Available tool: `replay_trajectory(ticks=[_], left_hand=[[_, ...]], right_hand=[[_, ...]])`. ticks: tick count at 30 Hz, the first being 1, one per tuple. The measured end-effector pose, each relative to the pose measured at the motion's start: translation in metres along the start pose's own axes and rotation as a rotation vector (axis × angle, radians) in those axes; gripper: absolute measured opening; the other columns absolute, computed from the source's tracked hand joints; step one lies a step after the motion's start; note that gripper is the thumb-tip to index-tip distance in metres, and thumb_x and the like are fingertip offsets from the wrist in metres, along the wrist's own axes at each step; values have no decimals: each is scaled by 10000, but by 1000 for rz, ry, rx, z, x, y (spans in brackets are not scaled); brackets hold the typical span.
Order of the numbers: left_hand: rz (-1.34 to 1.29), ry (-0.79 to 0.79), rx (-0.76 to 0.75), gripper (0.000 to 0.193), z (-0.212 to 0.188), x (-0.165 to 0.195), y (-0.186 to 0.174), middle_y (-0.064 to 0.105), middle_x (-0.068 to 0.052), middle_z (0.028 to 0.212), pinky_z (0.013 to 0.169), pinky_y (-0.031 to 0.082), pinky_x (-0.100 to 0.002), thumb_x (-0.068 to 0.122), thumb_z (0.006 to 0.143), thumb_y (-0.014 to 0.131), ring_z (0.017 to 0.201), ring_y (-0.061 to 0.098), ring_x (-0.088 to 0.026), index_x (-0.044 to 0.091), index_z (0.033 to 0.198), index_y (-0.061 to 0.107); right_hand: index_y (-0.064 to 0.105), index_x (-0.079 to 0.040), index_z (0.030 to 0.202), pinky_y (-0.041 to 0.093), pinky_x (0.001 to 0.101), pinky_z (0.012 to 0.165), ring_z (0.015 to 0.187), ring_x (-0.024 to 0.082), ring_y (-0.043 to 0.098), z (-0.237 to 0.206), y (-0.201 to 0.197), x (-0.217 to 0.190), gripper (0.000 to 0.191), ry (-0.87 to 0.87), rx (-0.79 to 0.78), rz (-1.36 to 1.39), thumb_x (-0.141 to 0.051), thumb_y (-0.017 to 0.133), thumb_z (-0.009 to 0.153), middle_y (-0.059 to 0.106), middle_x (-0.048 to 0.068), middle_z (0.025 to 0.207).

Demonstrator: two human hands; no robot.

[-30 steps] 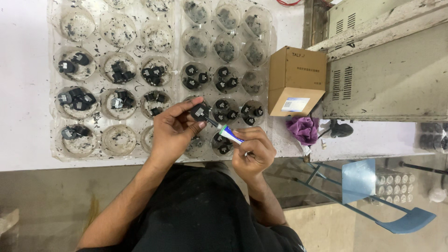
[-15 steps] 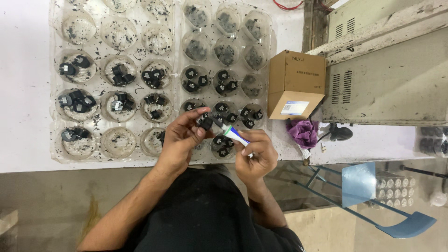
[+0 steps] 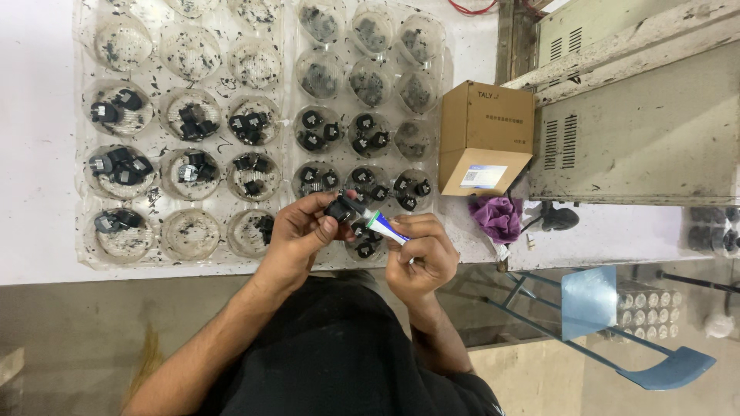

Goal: The person picks black plastic rotor-like components one at a time from a plastic tray and squeezes adhesive from a tube onto each part, then places the treated parts back into the tray cavities. They work through the tray repeatedly, and near the end they handle the glue tube and a cloth-like item at the table.

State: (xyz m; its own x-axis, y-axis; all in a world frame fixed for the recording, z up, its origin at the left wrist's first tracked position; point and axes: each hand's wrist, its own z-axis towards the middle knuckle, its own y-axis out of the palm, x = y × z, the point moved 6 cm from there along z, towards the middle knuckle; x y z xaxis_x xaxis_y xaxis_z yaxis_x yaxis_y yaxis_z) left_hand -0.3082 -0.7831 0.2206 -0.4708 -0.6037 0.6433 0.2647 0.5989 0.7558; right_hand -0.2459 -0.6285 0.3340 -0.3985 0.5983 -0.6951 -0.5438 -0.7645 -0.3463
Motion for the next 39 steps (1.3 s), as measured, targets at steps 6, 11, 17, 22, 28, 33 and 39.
replay_trajectory(ticks=[6,11,17,22,28,33,39], left_hand=[[-21,-34,0,412,-1,-3,-2,704,-119,1248,875,610,-383,195,982,730,925,699,-170,-26,1319,643],[-80,-67,-30,432,-1,-1,2,722,-91,1093,871,591,-364,191,1008,723,901,679,-163,-52,1354,636],[-246,-128,-45,428,-3,-4,-2,735,-97,1089,826,585,-327,206,991,714,854,671,-159,-43,1335,668],[265,143,132,404,10,0,-44,708,-81,1135,860,603,-290,18,912,792,933,654,-119,-32,1288,653],[1085,73,240,372,-8,-6,-92,746,-50,956,700,578,-286,78,774,830,769,694,-127,41,1131,731],[1680,-3,158,359,-28,-34,-105,738,-45,770,626,547,-409,322,651,907,709,702,-255,126,919,773],[1751,-252,161,402,-35,-75,-120,724,-83,784,676,556,-452,446,692,873,761,708,-310,103,852,735]], right_hand=[[430,-65,709,608,355,790,903,258,734,-4,-1,5,387,17,-4,6,220,690,737,684,106,910],[436,-67,696,612,358,792,888,249,724,-4,-1,6,400,11,-3,25,216,717,734,677,105,897],[443,-64,700,609,352,793,895,240,732,-4,-1,6,389,24,-28,33,211,716,734,679,111,894],[500,-47,764,561,308,762,895,221,712,-12,-10,19,342,134,8,-9,180,753,803,699,148,948],[504,-54,794,550,303,804,917,216,695,-26,-30,33,351,204,58,-31,140,791,851,695,152,976],[511,-61,790,550,290,784,906,202,699,-34,-34,37,356,241,63,-57,121,810,853,696,144,963],[526,-56,794,545,278,762,884,190,700,-38,-29,34,343,260,50,-36,117,816,851,696,147,962]])
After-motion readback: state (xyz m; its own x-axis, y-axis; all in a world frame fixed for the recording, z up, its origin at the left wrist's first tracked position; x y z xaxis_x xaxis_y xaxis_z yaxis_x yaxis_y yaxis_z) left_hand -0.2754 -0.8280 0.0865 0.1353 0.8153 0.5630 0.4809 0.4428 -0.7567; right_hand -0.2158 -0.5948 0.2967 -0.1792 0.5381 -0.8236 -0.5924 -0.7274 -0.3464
